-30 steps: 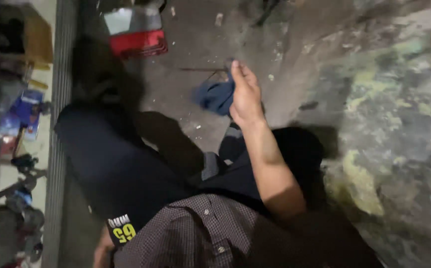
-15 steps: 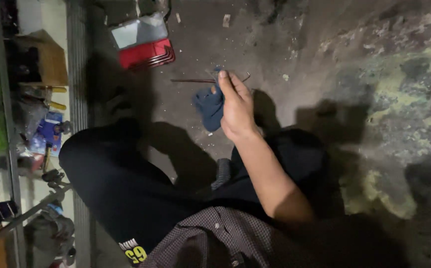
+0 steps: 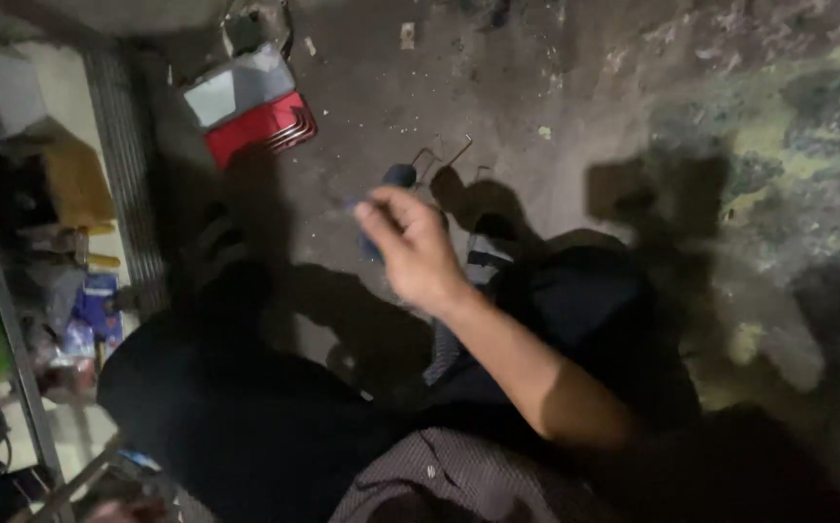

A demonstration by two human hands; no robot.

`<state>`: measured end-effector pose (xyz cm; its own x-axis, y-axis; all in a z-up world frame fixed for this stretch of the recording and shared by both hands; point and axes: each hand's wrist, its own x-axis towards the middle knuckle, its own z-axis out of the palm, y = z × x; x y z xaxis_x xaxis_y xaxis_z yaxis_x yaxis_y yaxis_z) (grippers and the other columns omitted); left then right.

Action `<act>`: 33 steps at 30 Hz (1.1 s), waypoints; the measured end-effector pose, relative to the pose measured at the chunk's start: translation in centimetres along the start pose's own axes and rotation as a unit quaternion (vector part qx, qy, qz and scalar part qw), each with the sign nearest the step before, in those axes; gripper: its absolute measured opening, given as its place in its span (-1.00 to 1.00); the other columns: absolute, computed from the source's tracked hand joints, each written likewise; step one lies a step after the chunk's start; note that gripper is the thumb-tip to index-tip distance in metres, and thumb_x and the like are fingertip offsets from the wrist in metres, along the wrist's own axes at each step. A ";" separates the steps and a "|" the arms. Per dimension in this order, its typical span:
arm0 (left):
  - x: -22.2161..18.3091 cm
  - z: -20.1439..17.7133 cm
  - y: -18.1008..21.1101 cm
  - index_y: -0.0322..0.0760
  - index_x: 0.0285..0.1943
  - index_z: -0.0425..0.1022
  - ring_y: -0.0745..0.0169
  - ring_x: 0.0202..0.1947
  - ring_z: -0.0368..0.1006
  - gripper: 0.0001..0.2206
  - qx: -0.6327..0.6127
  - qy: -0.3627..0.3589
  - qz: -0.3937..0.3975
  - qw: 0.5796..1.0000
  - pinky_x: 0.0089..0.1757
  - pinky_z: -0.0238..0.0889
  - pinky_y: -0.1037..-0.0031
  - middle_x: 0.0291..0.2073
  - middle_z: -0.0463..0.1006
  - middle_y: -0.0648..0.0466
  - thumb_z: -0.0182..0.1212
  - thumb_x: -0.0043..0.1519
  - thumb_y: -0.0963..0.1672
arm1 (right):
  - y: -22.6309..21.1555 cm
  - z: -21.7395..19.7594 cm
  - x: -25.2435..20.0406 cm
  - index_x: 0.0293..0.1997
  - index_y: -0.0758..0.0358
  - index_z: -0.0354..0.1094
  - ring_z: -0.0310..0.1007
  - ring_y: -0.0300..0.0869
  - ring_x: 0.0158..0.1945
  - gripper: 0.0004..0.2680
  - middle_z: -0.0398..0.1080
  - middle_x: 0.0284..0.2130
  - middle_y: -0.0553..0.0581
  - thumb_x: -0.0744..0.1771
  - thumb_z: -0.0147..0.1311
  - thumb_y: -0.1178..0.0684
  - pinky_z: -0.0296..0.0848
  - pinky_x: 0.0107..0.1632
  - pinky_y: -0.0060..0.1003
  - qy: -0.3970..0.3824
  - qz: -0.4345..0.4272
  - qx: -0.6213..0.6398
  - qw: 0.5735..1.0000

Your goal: The person cleans an Allen key with a blue rag in a workshop setting.

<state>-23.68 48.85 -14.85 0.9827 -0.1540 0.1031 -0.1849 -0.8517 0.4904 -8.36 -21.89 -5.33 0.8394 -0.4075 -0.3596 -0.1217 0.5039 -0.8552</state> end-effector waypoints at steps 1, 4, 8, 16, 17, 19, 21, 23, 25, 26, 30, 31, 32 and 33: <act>3.5 1.3 0.5 -0.50 0.17 0.41 -0.07 0.09 0.41 -0.79 0.001 0.003 0.015 1.000 0.16 0.27 0.25 0.07 0.47 -0.21 0.12 0.60 -0.14 | -0.1 0.4 -0.3 -0.02 0.36 0.39 0.33 -0.42 -0.25 -0.84 0.41 -0.32 -0.09 0.42 0.07 0.05 0.37 -0.17 -0.46 -0.024 -0.007 -0.040 0.999; 21.2 -0.1 37.7 -0.50 0.16 0.41 -0.06 0.08 0.41 -0.80 0.008 -0.002 0.040 0.999 0.17 0.28 0.27 0.06 0.47 -0.20 0.13 0.62 -0.14 | -0.9 1.4 -2.3 0.02 0.35 0.40 0.40 -0.42 -0.19 -0.82 0.47 -0.25 -0.09 0.43 0.05 0.04 0.43 -0.12 -0.45 -0.156 0.025 -0.027 0.987; 30.1 8.6 44.9 -0.39 0.28 0.48 -0.21 0.25 0.43 -0.67 -0.065 -0.175 0.163 0.969 0.26 0.24 0.21 0.19 0.53 -0.19 0.15 0.38 -0.12 | -1.9 1.1 -2.9 0.05 0.34 0.43 0.34 -0.39 -0.20 -0.84 0.41 -0.26 -0.08 0.47 0.03 0.05 0.40 -0.12 -0.43 -0.269 0.058 -0.014 0.961; 35.2 14.2 41.3 -0.29 -0.32 0.40 0.28 -0.46 0.32 -0.59 -0.379 -0.317 -0.009 0.869 -0.33 0.22 0.41 -0.48 0.42 0.07 -0.15 0.56 -0.02 | -4.9 0.2 -0.2 0.10 0.28 0.39 0.34 -0.39 -0.24 -0.86 0.38 -0.30 -0.05 0.47 0.02 0.07 0.38 -0.14 -0.44 -0.200 0.026 0.137 0.970; 36.3 14.0 41.0 -0.29 -0.32 0.40 0.28 -0.46 0.32 -0.59 -0.384 -0.316 -0.007 0.868 -0.33 0.22 0.41 -0.48 0.42 0.07 -0.15 0.56 -0.02 | -5.3 -1.0 0.3 0.10 0.28 0.39 0.34 -0.39 -0.24 -0.86 0.38 -0.30 -0.05 0.47 0.02 0.07 0.38 -0.14 -0.44 -0.200 0.024 0.132 0.971; 39.0 13.4 39.9 -0.23 -0.22 0.40 0.38 -0.45 0.17 -0.60 -0.460 -0.223 -0.116 0.852 -0.36 0.07 0.53 -0.46 0.30 0.21 -0.23 0.61 -0.01 | -6.0 -2.9 1.6 -0.10 0.20 0.39 0.41 -0.32 -0.33 -0.93 0.41 -0.40 -0.02 0.45 0.04 0.09 0.43 -0.21 -0.39 -0.019 -0.036 0.117 0.992; 41.7 16.0 37.9 -0.21 -0.08 0.39 0.38 -0.47 0.13 -0.70 -0.396 -0.242 -0.080 0.882 -0.38 0.01 0.54 -0.47 0.27 0.20 -0.20 0.59 -0.03 | -7.5 -6.2 1.0 -0.12 0.18 0.38 0.36 -0.31 -0.36 -0.93 0.36 -0.42 -0.02 0.47 0.04 0.08 0.36 -0.25 -0.38 0.005 -0.047 0.156 0.987; 43.6 18.4 36.1 -0.19 0.06 0.39 0.39 -0.49 0.08 -0.77 -0.328 -0.255 -0.048 0.908 -0.41 -0.05 0.55 -0.48 0.23 0.19 -0.16 0.56 -0.05 | -8.6 -8.5 0.0 -0.13 0.16 0.36 0.31 -0.30 -0.39 -0.92 0.31 -0.44 -0.02 0.48 0.04 0.08 0.30 -0.29 -0.37 0.024 -0.051 0.195 0.979; 45.7 21.1 34.8 -0.23 0.12 0.41 0.38 -0.39 0.18 -0.80 -0.334 -0.257 -0.047 0.906 -0.34 0.09 0.51 -0.34 0.33 0.18 -0.11 0.56 -0.08 | -10.2 -9.7 -0.9 -0.18 0.15 0.31 0.17 -0.30 -0.41 -0.80 0.16 -0.46 -0.01 0.58 -0.02 0.04 0.13 -0.30 -0.38 0.014 -0.126 0.140 0.982; 46.7 22.4 33.7 -0.23 0.12 0.41 0.38 -0.39 0.18 -0.80 -0.338 -0.251 -0.044 0.906 -0.34 0.09 0.51 -0.34 0.33 0.18 -0.11 0.56 -0.08 | -11.2 -9.5 -1.2 -0.18 0.15 0.31 0.17 -0.30 -0.41 -0.80 0.16 -0.46 -0.01 0.58 -0.02 0.04 0.13 -0.30 -0.38 0.009 -0.131 0.138 0.982; 49.7 27.6 29.6 -0.40 0.11 0.54 -0.08 -0.10 0.49 -0.85 -0.133 -0.195 0.238 0.942 -0.07 0.36 0.25 -0.09 0.53 -0.15 0.15 0.46 -0.19 | -13.0 -10.1 -2.6 -0.10 0.06 0.27 0.10 -0.30 -0.45 -0.88 0.13 -0.43 -0.07 0.52 -0.09 -0.03 0.16 -0.32 -0.26 0.106 -0.195 0.014 0.975; 50.1 28.8 28.5 -0.39 0.05 0.60 -0.20 -0.07 0.51 -0.88 -0.084 -0.193 0.247 0.946 -0.06 0.38 0.20 -0.08 0.54 -0.21 0.25 0.41 -0.21 | -12.8 -10.6 -2.7 -0.14 0.10 0.24 0.06 -0.29 -0.46 -0.85 0.13 -0.40 -0.06 0.54 -0.10 -0.02 0.11 -0.35 -0.33 0.130 -0.204 0.003 0.970; 50.3 30.3 26.9 -0.39 0.05 0.60 -0.20 -0.07 0.51 -0.88 -0.084 -0.195 0.242 0.947 -0.06 0.38 0.20 -0.08 0.54 -0.21 0.25 0.41 -0.21 | -12.4 -10.8 -3.5 -0.14 0.10 0.24 0.06 -0.29 -0.46 -0.85 0.13 -0.40 -0.06 0.54 -0.10 -0.02 0.11 -0.35 -0.33 0.129 -0.199 0.001 0.971; 50.5 31.7 25.3 -0.39 -0.01 0.61 -0.23 -0.08 0.51 -0.89 -0.085 -0.191 0.243 0.947 -0.06 0.38 0.18 -0.11 0.55 -0.22 0.30 0.36 -0.21 | -12.0 -11.0 -4.1 -0.19 0.10 0.18 0.02 -0.30 -0.47 -0.80 0.10 -0.44 -0.07 0.56 -0.10 -0.05 0.10 -0.36 -0.36 0.120 -0.205 -0.045 0.970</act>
<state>21.69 3.60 -24.69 0.7081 -0.7045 0.0486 -0.5840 -0.5455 0.6012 -16.19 -34.58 2.30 0.6802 -0.7314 -0.0492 0.1416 0.1970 -0.9701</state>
